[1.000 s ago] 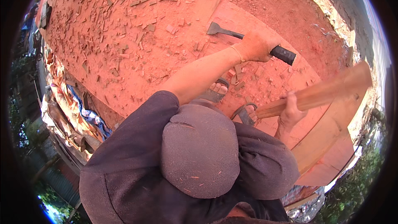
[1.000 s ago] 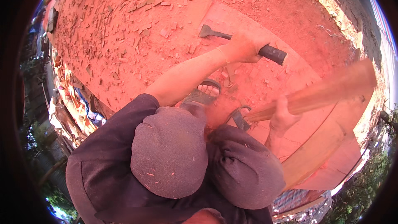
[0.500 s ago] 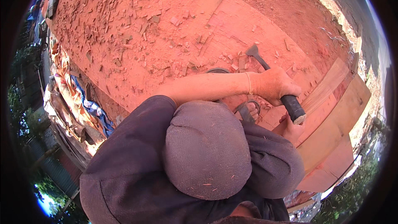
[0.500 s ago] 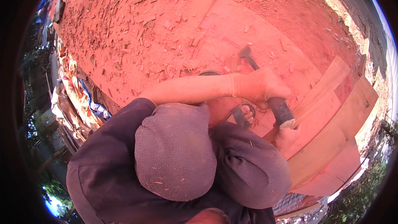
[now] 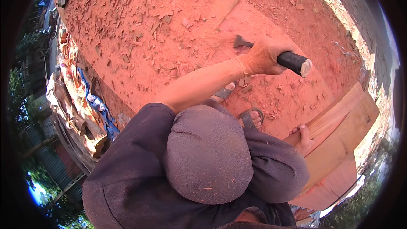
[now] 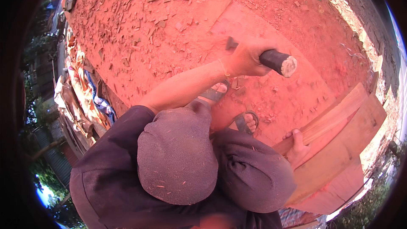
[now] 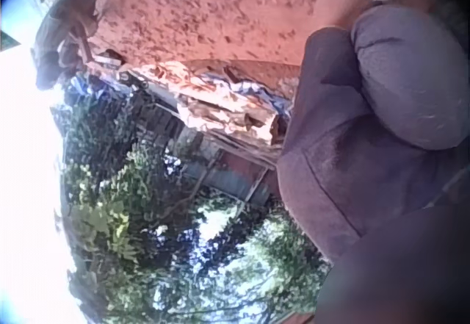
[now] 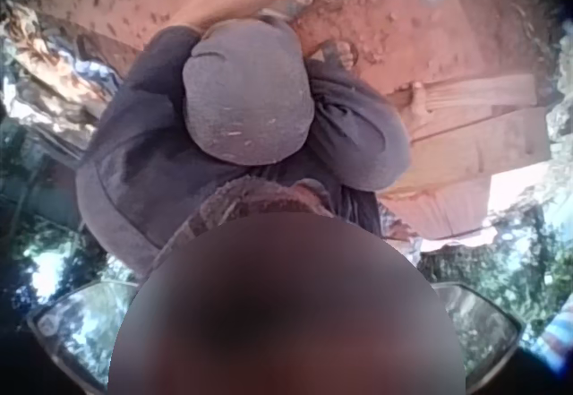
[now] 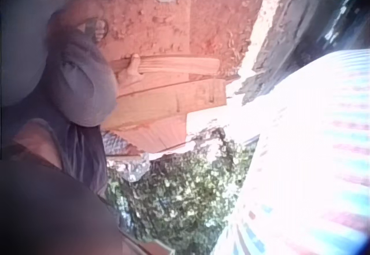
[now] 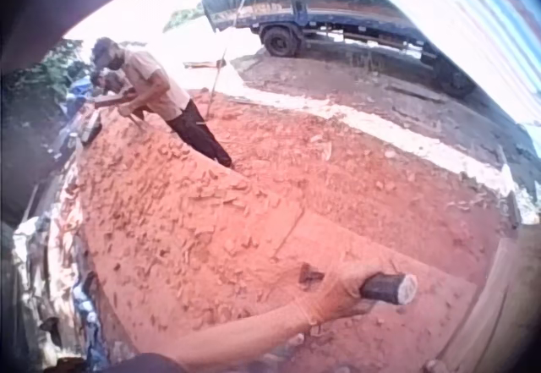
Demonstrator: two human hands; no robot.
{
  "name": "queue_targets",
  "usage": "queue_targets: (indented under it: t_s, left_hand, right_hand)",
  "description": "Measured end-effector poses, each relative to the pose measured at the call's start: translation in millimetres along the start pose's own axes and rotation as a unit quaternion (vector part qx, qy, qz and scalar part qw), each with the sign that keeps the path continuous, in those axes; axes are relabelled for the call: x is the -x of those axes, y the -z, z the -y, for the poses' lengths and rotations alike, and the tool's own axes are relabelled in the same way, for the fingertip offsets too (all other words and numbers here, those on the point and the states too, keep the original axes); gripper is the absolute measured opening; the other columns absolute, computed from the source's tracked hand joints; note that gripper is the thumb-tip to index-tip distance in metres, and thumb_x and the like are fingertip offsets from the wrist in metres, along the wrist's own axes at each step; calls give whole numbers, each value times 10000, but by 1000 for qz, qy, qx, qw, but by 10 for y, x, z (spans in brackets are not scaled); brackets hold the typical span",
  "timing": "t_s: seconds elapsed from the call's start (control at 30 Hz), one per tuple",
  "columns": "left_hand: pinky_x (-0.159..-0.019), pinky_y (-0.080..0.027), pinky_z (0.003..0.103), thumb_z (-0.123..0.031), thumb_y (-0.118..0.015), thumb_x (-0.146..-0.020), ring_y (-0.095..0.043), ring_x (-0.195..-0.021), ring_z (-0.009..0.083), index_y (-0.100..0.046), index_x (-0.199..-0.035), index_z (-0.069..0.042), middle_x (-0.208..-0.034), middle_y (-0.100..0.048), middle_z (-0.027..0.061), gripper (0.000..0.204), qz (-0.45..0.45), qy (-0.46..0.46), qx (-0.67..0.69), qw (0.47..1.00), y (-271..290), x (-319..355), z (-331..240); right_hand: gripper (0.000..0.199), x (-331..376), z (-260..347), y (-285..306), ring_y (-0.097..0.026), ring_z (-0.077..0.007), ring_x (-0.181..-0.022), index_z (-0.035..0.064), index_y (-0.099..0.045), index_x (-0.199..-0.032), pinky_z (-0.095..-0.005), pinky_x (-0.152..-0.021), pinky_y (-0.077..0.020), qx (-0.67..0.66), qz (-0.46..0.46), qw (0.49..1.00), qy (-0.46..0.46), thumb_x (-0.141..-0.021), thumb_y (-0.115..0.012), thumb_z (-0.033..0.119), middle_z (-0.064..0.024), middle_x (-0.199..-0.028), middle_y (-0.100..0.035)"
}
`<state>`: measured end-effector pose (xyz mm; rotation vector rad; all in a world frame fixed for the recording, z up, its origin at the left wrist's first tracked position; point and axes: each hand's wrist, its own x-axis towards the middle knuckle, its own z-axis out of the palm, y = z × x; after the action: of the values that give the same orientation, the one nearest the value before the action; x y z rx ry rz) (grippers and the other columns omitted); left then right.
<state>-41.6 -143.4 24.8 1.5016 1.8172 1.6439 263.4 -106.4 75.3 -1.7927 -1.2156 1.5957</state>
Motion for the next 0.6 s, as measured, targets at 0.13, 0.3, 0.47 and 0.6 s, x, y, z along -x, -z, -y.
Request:
queue_targets:
  t_s: [0.13, 0.3, 0.47, 0.6]
  left_hand:
    - [-605, -526, 418, -140, -798, -647, -693, -738, 327, -611, -866, -138, -781, -660, 78, 288, 42, -97, 122, 987, -364, -484, -398]
    - [-588, -506, 441, -149, -784, -651, -672, -723, 314, -595, -863, -130, -755, -624, 57, 285, 90, -85, -127, 984, -68, -76, -330]
    - [-575, -501, 466, -181, -779, -669, -668, -696, 329, -592, -870, -125, -744, -621, 68, 280, 192, -37, -148, 970, -47, 461, -127]
    - [-565, -503, 465, -182, -773, -682, -672, -699, 325, -567, -844, -130, -731, -611, 63, 268, 210, -46, -119, 969, -160, 526, -10]
  right_hand:
    - [295, 33, 86, 26, -611, -202, -683, -30, -567, -1026, -338, -606, -531, -4, -27, 1000, 9, -863, -696, 179, -105, -793, -597]
    - [281, 6, 90, -21, -609, -196, -677, -29, -576, -994, -346, -599, -525, -27, -10, 1000, 9, -865, -699, 189, -106, -784, -601]
    - [251, 45, -35, 9, -604, -200, -598, -16, -609, -880, -331, -556, -492, -9, 41, 996, -76, -847, -707, 213, -112, -715, -617]
    - [257, 96, -98, 61, -613, -203, -610, -22, -611, -895, -327, -565, -499, -8, 35, 995, -95, -848, -705, 213, -114, -716, -619]
